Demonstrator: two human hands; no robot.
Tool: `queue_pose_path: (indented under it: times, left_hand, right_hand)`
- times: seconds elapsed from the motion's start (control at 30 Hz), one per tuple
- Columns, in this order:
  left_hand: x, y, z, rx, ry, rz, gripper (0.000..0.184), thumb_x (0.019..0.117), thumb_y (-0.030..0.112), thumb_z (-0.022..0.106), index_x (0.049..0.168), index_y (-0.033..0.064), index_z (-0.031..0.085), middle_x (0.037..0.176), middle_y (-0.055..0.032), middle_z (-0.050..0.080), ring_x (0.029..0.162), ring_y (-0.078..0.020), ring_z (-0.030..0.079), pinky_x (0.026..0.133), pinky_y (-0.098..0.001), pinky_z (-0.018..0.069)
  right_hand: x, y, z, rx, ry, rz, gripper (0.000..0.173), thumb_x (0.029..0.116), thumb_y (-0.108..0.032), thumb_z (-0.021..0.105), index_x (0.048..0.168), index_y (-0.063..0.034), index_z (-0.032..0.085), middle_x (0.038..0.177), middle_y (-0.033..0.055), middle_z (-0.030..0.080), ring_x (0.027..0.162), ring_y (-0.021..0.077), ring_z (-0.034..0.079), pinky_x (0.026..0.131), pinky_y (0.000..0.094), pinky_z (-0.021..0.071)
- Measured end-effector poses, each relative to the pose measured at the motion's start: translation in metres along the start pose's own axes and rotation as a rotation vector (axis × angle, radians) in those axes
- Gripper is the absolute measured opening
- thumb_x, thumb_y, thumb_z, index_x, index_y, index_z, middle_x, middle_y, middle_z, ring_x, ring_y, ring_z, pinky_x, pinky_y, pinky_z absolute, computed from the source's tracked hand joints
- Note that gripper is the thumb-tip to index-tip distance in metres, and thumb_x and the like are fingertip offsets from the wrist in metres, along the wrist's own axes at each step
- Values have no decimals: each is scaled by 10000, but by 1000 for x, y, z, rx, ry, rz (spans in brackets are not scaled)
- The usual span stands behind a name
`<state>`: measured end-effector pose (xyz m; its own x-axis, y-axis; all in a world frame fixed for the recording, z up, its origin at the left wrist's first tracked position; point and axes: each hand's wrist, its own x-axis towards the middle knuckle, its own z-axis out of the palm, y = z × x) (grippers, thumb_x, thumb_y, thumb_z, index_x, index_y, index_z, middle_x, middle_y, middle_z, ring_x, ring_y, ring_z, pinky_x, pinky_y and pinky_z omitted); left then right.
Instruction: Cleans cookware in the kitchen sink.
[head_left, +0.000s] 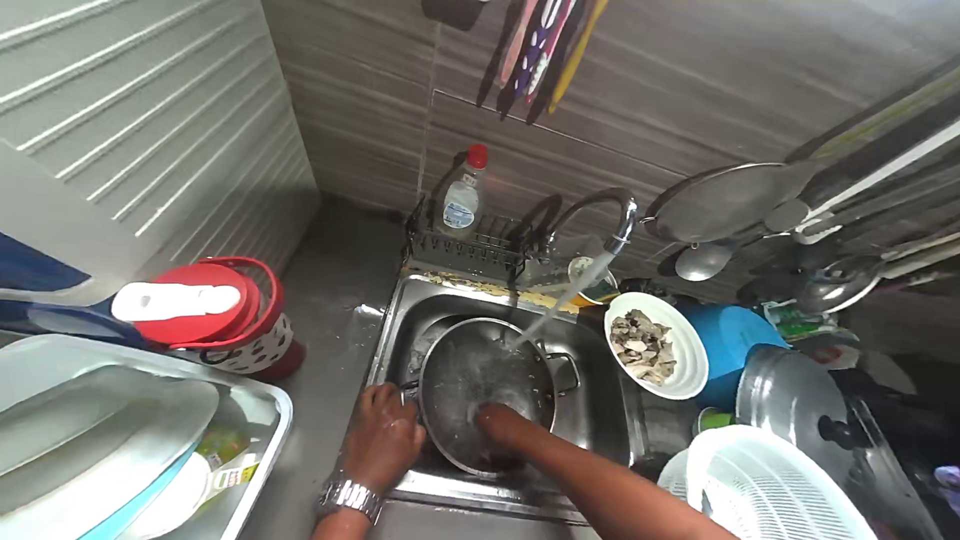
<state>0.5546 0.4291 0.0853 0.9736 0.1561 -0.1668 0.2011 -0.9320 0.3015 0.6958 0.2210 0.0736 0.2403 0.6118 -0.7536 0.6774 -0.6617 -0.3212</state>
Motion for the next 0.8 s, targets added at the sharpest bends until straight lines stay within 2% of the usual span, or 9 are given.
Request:
queue_pose_path:
  times: [0.07, 0.17, 0.27, 0.33, 0.47, 0.6, 0.7, 0.73, 0.8]
  left_hand:
    - [0, 0, 0, -13, 6, -9, 352, 930, 368, 571, 1002, 82, 762, 1143, -170, 720, 1299, -384, 562, 1175, -572, 316]
    - [-1, 0, 2, 4, 14, -8, 349, 926, 375, 569, 992, 91, 760, 1134, -155, 720, 1295, -369, 562, 1178, -557, 318]
    - [-1, 0, 1, 33, 17, -1, 371, 923, 410, 542, 981, 118, 763, 1114, -132, 724, 1288, -347, 566, 1172, -542, 327]
    - [-1, 1, 1, 32, 9, 1, 387, 920, 420, 527, 978, 122, 766, 1115, -138, 723, 1291, -355, 562, 1173, -547, 320]
    - [-2, 2, -3, 31, -54, -19, 436, 937, 437, 492, 1025, 113, 770, 1161, -157, 718, 1333, -368, 530, 1197, -553, 274]
    - [-2, 0, 3, 53, -12, -1, 449, 925, 467, 468, 976, 146, 778, 1097, -126, 733, 1285, -350, 565, 1172, -548, 309]
    - [-2, 0, 3, 44, -5, 1, 436, 928, 465, 467, 972, 155, 771, 1103, -127, 728, 1288, -351, 562, 1173, -558, 304]
    - [-1, 1, 3, 41, 0, 2, 431, 926, 459, 472, 965, 149, 769, 1101, -131, 726, 1285, -353, 563, 1173, -557, 303]
    - [-1, 1, 3, 31, 11, 1, 416, 925, 439, 491, 974, 135, 771, 1112, -144, 724, 1288, -362, 563, 1174, -557, 305]
  right_hand:
    - [14, -17, -7, 58, 51, 6, 329, 990, -152, 639, 1225, 79, 651, 1267, 297, 641, 1220, 453, 605, 1046, 626, 463]
    - [33, -23, -5, 111, 102, -21, 361, 970, -231, 667, 1236, 12, 669, 1267, 246, 655, 1214, 406, 617, 1047, 609, 475]
    - [20, -14, 13, 113, 76, -91, 314, 986, -276, 633, 1159, -21, 692, 1153, 225, 693, 1111, 401, 662, 963, 634, 513]
    - [22, -16, 16, 117, 87, -99, 314, 992, -294, 630, 1134, -24, 705, 1142, 217, 700, 1104, 391, 666, 969, 624, 516]
    - [59, -40, -17, 177, 184, -93, 337, 1006, -237, 611, 1252, -19, 680, 1263, 220, 673, 1214, 373, 629, 1069, 572, 476]
    - [36, -31, 4, 147, 88, -187, 285, 964, -248, 649, 1171, -61, 706, 1136, 199, 706, 1087, 382, 673, 954, 625, 520]
    - [30, -27, 5, 152, 36, -229, 288, 977, -241, 659, 1151, -18, 716, 1118, 222, 708, 1075, 393, 675, 969, 620, 510]
    - [41, -29, -3, 179, 80, -223, 288, 980, -226, 653, 1161, -11, 715, 1128, 224, 709, 1084, 384, 675, 984, 601, 509]
    - [63, -36, -21, 235, 194, -183, 342, 994, -202, 614, 1274, -13, 669, 1237, 222, 682, 1186, 361, 645, 1060, 555, 484]
